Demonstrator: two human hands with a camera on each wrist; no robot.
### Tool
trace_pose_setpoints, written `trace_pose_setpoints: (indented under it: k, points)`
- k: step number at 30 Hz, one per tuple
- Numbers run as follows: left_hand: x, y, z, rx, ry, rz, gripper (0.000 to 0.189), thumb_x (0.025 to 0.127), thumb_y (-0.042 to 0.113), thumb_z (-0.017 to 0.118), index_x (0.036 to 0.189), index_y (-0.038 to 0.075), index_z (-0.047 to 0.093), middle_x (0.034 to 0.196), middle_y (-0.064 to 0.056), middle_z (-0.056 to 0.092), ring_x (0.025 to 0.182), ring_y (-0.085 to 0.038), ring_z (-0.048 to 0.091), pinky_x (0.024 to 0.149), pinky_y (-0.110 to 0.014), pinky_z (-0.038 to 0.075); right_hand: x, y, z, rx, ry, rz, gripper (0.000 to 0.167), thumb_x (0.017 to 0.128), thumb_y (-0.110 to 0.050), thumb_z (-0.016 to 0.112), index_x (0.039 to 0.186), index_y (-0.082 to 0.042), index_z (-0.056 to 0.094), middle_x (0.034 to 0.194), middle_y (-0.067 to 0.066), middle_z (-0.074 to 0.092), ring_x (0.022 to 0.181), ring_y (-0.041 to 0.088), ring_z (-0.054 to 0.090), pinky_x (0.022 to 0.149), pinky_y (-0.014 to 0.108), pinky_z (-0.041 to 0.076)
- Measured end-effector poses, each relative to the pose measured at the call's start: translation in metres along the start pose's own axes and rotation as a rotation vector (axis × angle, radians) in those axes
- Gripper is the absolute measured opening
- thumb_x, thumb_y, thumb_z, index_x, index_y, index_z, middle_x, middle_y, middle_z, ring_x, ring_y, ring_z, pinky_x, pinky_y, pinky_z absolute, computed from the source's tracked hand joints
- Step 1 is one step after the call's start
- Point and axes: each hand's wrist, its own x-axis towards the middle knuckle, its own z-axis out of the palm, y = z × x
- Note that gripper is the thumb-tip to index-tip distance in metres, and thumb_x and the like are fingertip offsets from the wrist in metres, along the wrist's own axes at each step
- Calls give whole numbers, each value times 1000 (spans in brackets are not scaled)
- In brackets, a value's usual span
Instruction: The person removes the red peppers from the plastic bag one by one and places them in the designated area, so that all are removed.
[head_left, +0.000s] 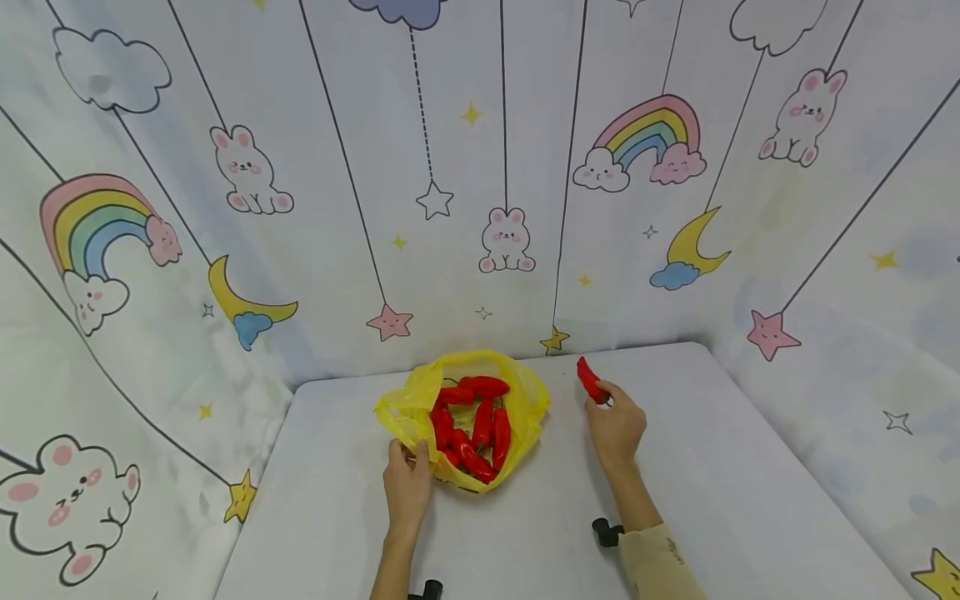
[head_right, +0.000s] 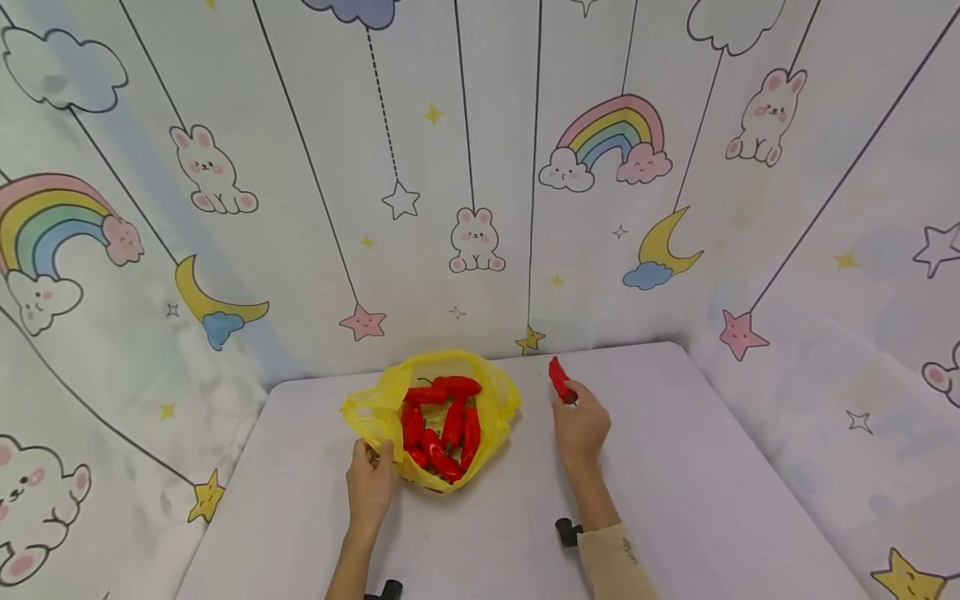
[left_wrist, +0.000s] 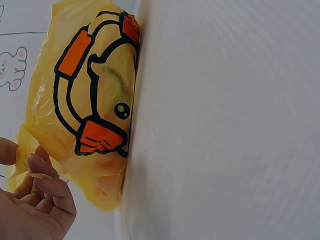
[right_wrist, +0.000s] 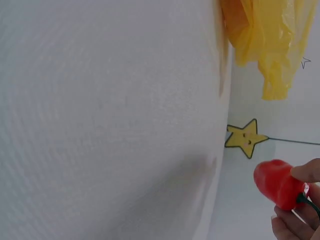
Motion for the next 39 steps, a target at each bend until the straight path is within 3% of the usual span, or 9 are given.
trace_pose_setpoints:
  k: [5,12,19,25,39]
  points:
    - [0,-2,0,4,5,-7,20,106,24,61,114,7,54,84,-7,65,67,-18,56,56,-29,47,-2,7,1,-20,-11,22,31,78,6,80,108,-2,80,93,17,78,73,36,69,58,41,44]
    - [0,-3,2,-4,9,-1,20,106,26,61,113,8,54,84,-6,65,67,-18,57,56,-29,48,-3,17,3,-27,-27,87,27,83,3,79,109,-3,80,94,18,78,86,39,73,71,47,55]
    - [0,-5,2,-4,8,10,20,106,26,61,113,8,54,85,-6,65,67,-18,57,55,-29,47,-2,28,5,-51,-35,77,27,81,5,79,107,-1,80,95,19,78,82,39,72,69,49,53]
    - [1,-4,3,-2,7,8,20,106,25,61,112,8,54,85,-6,65,68,-17,57,56,-28,47,-2,35,5,-40,-29,90,25,79,5,82,104,0,80,95,19,78,87,42,74,73,52,56]
    - [-1,-3,3,-11,6,8,19,106,24,62,113,8,54,84,-6,65,68,-18,57,56,-28,48,-4,43,4,-85,-141,193,24,81,11,74,101,-1,80,101,20,77,93,42,73,80,55,59]
